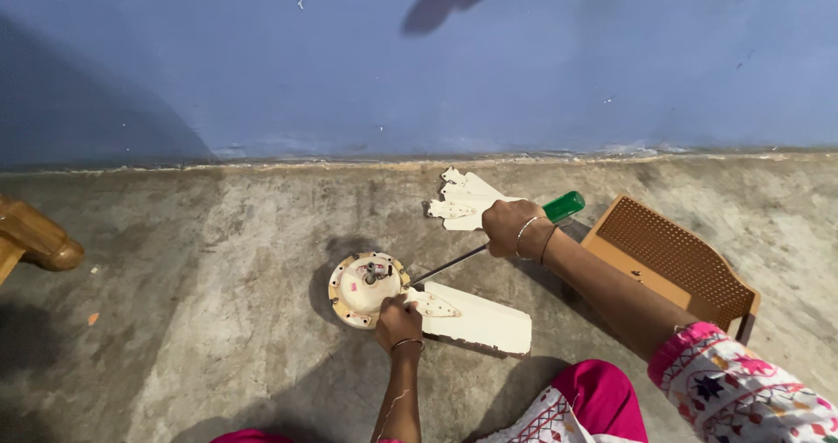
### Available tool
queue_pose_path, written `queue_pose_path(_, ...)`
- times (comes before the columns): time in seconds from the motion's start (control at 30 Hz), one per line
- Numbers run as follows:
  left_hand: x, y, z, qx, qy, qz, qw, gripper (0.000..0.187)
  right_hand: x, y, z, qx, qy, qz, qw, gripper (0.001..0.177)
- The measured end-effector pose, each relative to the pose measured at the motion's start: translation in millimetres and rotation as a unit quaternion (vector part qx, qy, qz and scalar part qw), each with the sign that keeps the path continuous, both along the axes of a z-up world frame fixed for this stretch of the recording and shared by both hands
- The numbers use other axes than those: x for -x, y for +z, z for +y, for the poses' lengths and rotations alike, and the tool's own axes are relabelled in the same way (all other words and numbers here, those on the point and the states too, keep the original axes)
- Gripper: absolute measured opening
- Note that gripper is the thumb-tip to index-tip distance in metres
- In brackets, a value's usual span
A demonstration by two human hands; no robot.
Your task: The person uses a screwdriver to remove screws from the central hub of an electric fan, detaching the fan blades one by one. The removed screws are placed into a nearby basket.
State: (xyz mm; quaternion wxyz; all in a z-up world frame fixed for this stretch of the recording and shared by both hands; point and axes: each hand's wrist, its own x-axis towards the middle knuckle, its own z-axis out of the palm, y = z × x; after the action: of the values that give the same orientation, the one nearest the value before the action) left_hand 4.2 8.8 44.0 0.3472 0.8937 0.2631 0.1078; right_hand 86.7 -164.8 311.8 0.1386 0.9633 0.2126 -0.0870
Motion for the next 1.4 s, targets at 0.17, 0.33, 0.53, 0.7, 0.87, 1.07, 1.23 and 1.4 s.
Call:
queue_pose_path(0.17, 1.9, 0.2, 0.6, -0.011, -0.012, -0.014, 1.0, 0.024, 1.1, 0.0, 1.2, 0.021, -0.004, 0.011, 1.0, 0.017)
queue_pose_path(0.33, -0.9, -2.9, 1.0, -0.017, -0.018, -0.01, 1.0, 0.024, 0.6, 1.9, 6.0, 0.023, 0.005, 0.004, 1.0, 0.017)
queue_pose_path(0.53, 1.8, -13.1, 0.3, -0.049, -0.035, -0.004, 0.998, 0.023, -7.8, 5.3, 20.6, 0.055, 0.036, 0.004, 0.998, 0.02)
queue_pose_path(0.7, 0.9, -26.6, 0.8, -0.059, -0.032, -0.015, 0.998, 0.019, -15.6, 10.5, 35.7, 0.092, 0.077, 0.001, 0.993, 0.021)
queue_pose_path(0.87, -1.2, -38.1, 2.0, -0.059, -0.034, -0.048, 0.996, 0.019, -15.0, 12.2, 45.5, 0.097, 0.098, 0.0, 0.99, 0.018)
queue_pose_path(1.07, 1.6, -39.5, -0.7, -0.066, -0.035, -0.094, 0.993, 0.035, -14.2, 14.1, 53.5, 0.09, 0.101, 0.002, 0.991, 0.019)
queue_pose_path(1.23, -8.4, -30.7, -4.1, -0.063, -0.034, -0.055, 0.996, 0.049, -18.9, 13.4, 56.1, 0.1, 0.127, -0.008, 0.987, 0.018)
queue_pose_path(1.4, -21.6, -22.1, -7.3, -0.078, -0.039, 0.07, 0.994, 0.045, -19.6, 8.7, 52.8, 0.132, 0.149, -0.008, 0.98, 0.018)
